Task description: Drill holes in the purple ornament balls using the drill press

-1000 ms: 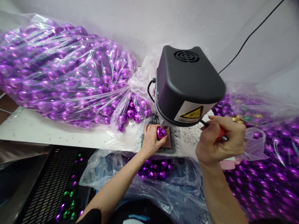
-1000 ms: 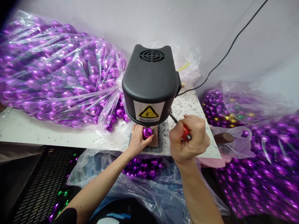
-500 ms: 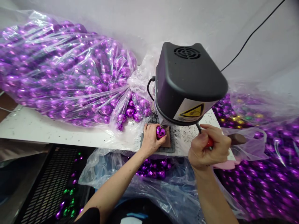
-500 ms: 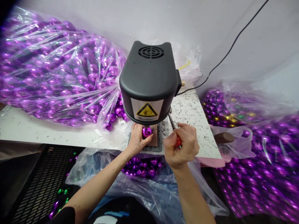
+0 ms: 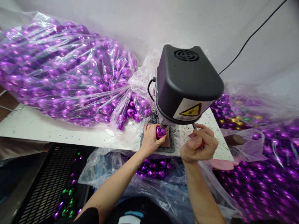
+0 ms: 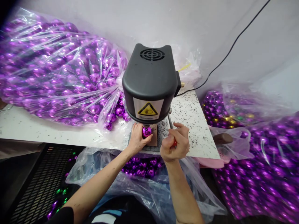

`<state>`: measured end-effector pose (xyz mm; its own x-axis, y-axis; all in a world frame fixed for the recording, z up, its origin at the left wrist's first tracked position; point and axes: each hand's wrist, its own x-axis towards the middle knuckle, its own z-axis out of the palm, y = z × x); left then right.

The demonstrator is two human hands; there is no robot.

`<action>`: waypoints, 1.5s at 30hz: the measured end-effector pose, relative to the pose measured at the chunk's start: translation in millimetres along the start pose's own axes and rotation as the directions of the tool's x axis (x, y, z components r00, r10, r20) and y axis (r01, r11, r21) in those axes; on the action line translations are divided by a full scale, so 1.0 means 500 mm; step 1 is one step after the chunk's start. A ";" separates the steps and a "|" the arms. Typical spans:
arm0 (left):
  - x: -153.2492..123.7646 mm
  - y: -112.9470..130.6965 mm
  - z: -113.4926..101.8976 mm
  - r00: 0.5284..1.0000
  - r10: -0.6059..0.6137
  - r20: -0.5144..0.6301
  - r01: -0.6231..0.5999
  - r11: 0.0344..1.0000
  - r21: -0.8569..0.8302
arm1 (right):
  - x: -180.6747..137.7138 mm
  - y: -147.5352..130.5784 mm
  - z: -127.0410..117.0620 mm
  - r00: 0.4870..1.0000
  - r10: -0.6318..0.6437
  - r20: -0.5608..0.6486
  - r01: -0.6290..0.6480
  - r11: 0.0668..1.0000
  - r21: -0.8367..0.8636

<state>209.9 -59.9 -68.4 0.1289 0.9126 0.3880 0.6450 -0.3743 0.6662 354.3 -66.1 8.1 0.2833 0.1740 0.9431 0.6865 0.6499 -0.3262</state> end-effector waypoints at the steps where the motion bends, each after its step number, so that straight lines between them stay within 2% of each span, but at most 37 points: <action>1: -0.001 -0.001 0.001 1.000 0.007 -0.010 -0.007 1.000 0.009 | -0.010 0.004 0.000 1.000 -0.005 0.011 0.005 1.000 0.000; 4: -0.003 -0.004 0.004 1.000 0.015 -0.022 -0.014 0.999 0.032 | -0.036 0.011 -0.006 0.998 -0.002 0.057 0.002 1.000 0.001; 7: -0.006 -0.005 0.004 1.000 0.006 -0.008 -0.005 0.999 0.033 | -0.014 0.000 -0.019 0.998 -0.004 0.070 0.004 1.000 0.001; 9: -0.007 -0.006 0.004 1.000 0.002 -0.002 -0.002 1.000 0.019 | 0.043 -0.014 -0.022 0.995 0.007 0.098 0.001 0.997 -0.077; 11: -0.004 -0.007 0.006 1.000 0.009 -0.003 -0.009 1.000 -0.002 | 0.123 -0.024 -0.011 0.982 0.090 0.169 -0.047 0.969 -0.242; 13: 0.002 -0.008 0.006 1.000 0.015 -0.007 -0.015 1.000 -0.024 | 0.202 -0.024 0.014 0.939 0.249 0.238 -0.169 0.936 -0.309; 15: 0.004 -0.005 0.000 1.000 0.008 -0.011 -0.008 0.998 -0.060 | 0.258 -0.016 0.045 0.873 0.391 0.291 -0.298 0.901 -0.315; 17: -0.007 0.000 -0.020 1.000 -0.002 -0.015 0.000 0.993 -0.115 | 0.285 -0.005 0.068 0.837 0.451 0.310 -0.364 0.882 -0.301; 20: -0.065 0.008 -0.072 0.999 0.042 0.031 -0.036 0.981 -0.189 | 0.286 0.002 0.080 0.824 0.470 0.317 -0.396 0.877 -0.271; 22: -0.127 0.012 -0.110 0.985 0.089 0.150 -0.059 0.980 -0.193 | 0.279 0.004 0.076 0.815 0.478 0.328 -0.414 0.876 -0.249; 24: -0.184 0.012 -0.144 0.960 0.078 0.270 -0.036 0.987 -0.158 | 0.274 0.007 0.072 0.808 0.490 0.327 -0.434 0.871 -0.230; 27: -0.212 0.000 -0.187 0.920 0.032 0.390 0.021 0.991 -0.131 | 0.271 0.013 0.069 0.796 0.504 0.334 -0.456 0.863 -0.216; 29: -0.174 -0.019 -0.212 0.919 0.015 0.394 0.046 0.988 -0.145 | 0.270 0.016 0.068 0.788 0.510 0.344 -0.464 0.860 -0.214; 31: -0.096 -0.048 -0.232 0.950 -0.001 0.314 0.039 0.993 -0.115 | 0.270 0.017 0.067 0.783 0.515 0.348 -0.468 0.857 -0.215; 32: -0.049 -0.066 -0.238 0.973 -0.010 0.232 0.019 0.999 -0.039 | 0.269 0.018 0.067 0.781 0.518 0.349 -0.470 0.855 -0.218; 34: 0.042 -0.103 -0.241 0.985 -0.076 0.153 0.042 0.976 0.213 | 0.270 0.017 0.065 0.771 0.531 0.352 -0.479 0.847 -0.228; 35: 0.082 -0.120 -0.238 0.982 -0.119 0.149 0.063 0.941 0.333 | 0.271 0.015 0.065 0.764 0.540 0.354 -0.486 0.842 -0.236; 37: 0.139 -0.146 -0.226 0.974 -0.162 0.160 0.080 0.902 0.424 | 0.273 0.012 0.064 0.745 0.560 0.363 -0.502 0.829 -0.249; 40: 0.177 -0.166 -0.212 0.970 -0.185 0.159 0.106 0.907 0.408 | 0.276 0.006 0.063 0.725 0.580 0.372 -0.514 0.815 -0.269; 43: 0.178 -0.168 -0.230 0.971 -0.202 0.131 0.142 0.920 0.364 | 0.276 0.006 0.065 0.747 0.555 0.367 -0.495 0.832 -0.251; 45: 0.163 -0.162 -0.257 0.965 -0.238 0.109 0.220 0.962 0.161 | 0.275 0.008 0.066 0.764 0.533 0.364 -0.475 0.846 -0.241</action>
<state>71.3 23.5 -8.7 0.0524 0.9878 0.1463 0.7705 -0.1332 0.6233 373.9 -15.1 138.7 0.3389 0.7482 0.5703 0.6076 0.2888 -0.7399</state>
